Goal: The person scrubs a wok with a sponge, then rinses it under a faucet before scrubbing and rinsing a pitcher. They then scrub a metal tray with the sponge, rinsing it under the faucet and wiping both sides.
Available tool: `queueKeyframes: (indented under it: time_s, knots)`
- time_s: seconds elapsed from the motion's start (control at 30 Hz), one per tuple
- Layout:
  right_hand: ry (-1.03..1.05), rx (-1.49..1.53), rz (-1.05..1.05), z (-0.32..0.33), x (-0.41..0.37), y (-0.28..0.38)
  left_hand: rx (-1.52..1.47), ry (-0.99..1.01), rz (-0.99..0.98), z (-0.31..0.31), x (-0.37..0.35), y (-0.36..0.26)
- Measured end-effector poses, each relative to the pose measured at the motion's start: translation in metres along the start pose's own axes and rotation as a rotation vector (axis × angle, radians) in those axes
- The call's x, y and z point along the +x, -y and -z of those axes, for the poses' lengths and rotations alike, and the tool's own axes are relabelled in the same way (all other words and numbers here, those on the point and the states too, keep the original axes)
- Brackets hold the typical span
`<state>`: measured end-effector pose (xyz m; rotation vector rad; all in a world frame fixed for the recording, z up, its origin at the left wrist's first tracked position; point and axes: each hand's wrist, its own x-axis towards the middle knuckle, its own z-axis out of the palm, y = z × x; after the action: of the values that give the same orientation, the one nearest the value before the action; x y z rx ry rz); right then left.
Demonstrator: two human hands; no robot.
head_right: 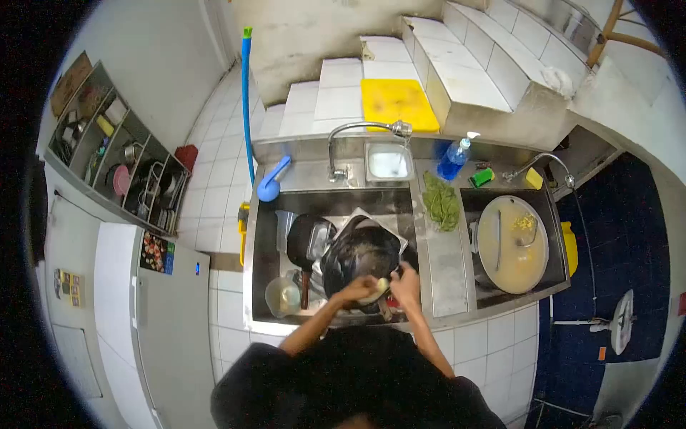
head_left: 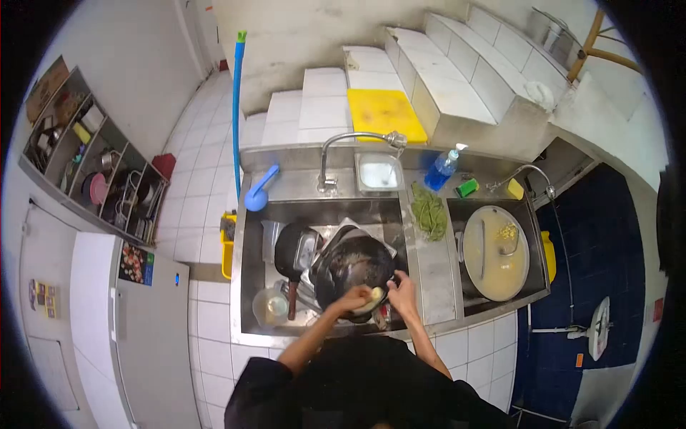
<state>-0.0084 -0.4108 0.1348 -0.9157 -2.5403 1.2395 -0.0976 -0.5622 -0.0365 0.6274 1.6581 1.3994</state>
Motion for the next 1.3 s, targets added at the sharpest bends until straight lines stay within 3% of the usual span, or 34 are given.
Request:
queueKeyframes:
  time_s: [0.03,0.07,0.1,0.17,0.23,0.3,0.37,0.43,0.47,0.5,0.57,0.6,0.63,0.7,0.73,0.77,0.83,0.9,0.93,0.97,1.03,1.07,1.1,1.17,1.2,1.23,1.3]
  knots:
    - [0.031,-0.057,0.045,-0.004,-0.004,0.008,-0.287,-0.043,-0.014,-0.014,-0.003,-0.041]
    - [0.075,-0.1,0.046,-0.008,-0.006,0.012,-0.212,-0.473,-0.208,-0.01,0.032,-0.043]
    - [0.131,-0.145,0.045,-0.012,-0.007,0.013,0.061,-0.696,-0.354,0.005,0.037,-0.05]
    - [0.079,-0.17,0.144,-0.008,-0.001,0.002,0.571,-0.818,-0.503,0.044,0.016,-0.08]
    - [0.146,0.223,-0.108,0.004,0.016,-0.009,0.919,-0.592,-0.141,0.059,-0.015,-0.083]
    - [0.132,0.461,-0.239,0.015,0.029,-0.014,0.916,-0.107,0.059,0.064,-0.052,-0.109]
    - [0.071,0.439,-0.289,0.02,0.038,-0.011,0.484,0.229,-0.145,0.05,-0.045,-0.058]
    - [0.074,0.314,-0.249,0.025,0.039,0.024,0.201,0.14,0.066,0.008,-0.078,-0.163]
    - [0.081,0.177,-0.206,0.026,0.039,0.042,0.188,0.107,-0.13,-0.001,-0.074,-0.143]
    - [0.078,0.182,-0.215,0.024,0.04,0.052,0.19,0.116,-0.125,-0.004,-0.073,-0.139]
    - [0.195,0.115,-0.095,0.021,0.044,0.069,0.345,-0.096,-0.469,-0.011,-0.071,-0.136]
    - [0.194,0.118,-0.1,0.023,0.043,0.084,0.359,-0.219,-0.408,-0.014,-0.072,-0.14]
    - [0.26,0.096,-0.102,0.027,0.041,0.101,0.361,-0.215,-0.406,-0.013,-0.075,-0.148]
    - [0.319,0.073,-0.105,0.029,0.052,0.104,0.507,-0.422,-0.479,-0.004,-0.078,-0.163]
    - [0.427,0.307,-0.093,0.024,0.065,0.092,0.558,-0.569,-0.567,0.004,-0.079,-0.172]
    - [0.533,0.546,-0.083,0.015,0.074,0.08,0.489,-0.66,-0.431,0.012,-0.081,-0.18]
    - [0.462,0.489,-0.016,-0.007,0.09,0.059,0.506,-0.768,-0.357,0.036,-0.095,-0.21]
    - [0.143,0.576,-0.042,-0.066,0.123,0.0,0.431,-0.94,-0.467,0.047,-0.11,-0.258]
    - [0.384,1.094,-0.138,-0.084,0.141,-0.027,0.236,-0.803,-0.345,0.068,-0.109,-0.247]
    - [0.384,1.102,-0.132,-0.072,0.139,-0.018,0.34,-0.874,-0.419,0.082,-0.107,-0.237]
    - [0.513,1.214,-0.358,-0.034,0.12,0.015,0.207,-0.893,-0.236,0.106,-0.105,-0.221]
    - [0.52,1.262,-0.352,-0.03,0.118,0.017,0.26,-0.971,-0.234,0.113,-0.099,-0.217]
    - [0.526,1.265,-0.35,-0.033,0.116,0.012,0.264,-0.975,-0.234,0.123,-0.091,-0.199]
    - [0.501,1.231,-0.297,-0.047,0.11,-0.011,0.45,-1.186,-0.117,0.153,-0.068,-0.124]
    - [0.498,1.236,-0.297,-0.049,0.102,-0.018,0.867,-1.231,-0.21,0.17,-0.053,-0.058]
    - [0.443,1.096,-0.332,-0.051,0.096,-0.022,0.871,-1.227,-0.217,0.166,-0.053,-0.048]
    - [0.293,0.786,-0.403,-0.058,0.09,-0.03,0.868,-0.92,0.134,0.148,-0.039,-0.039]
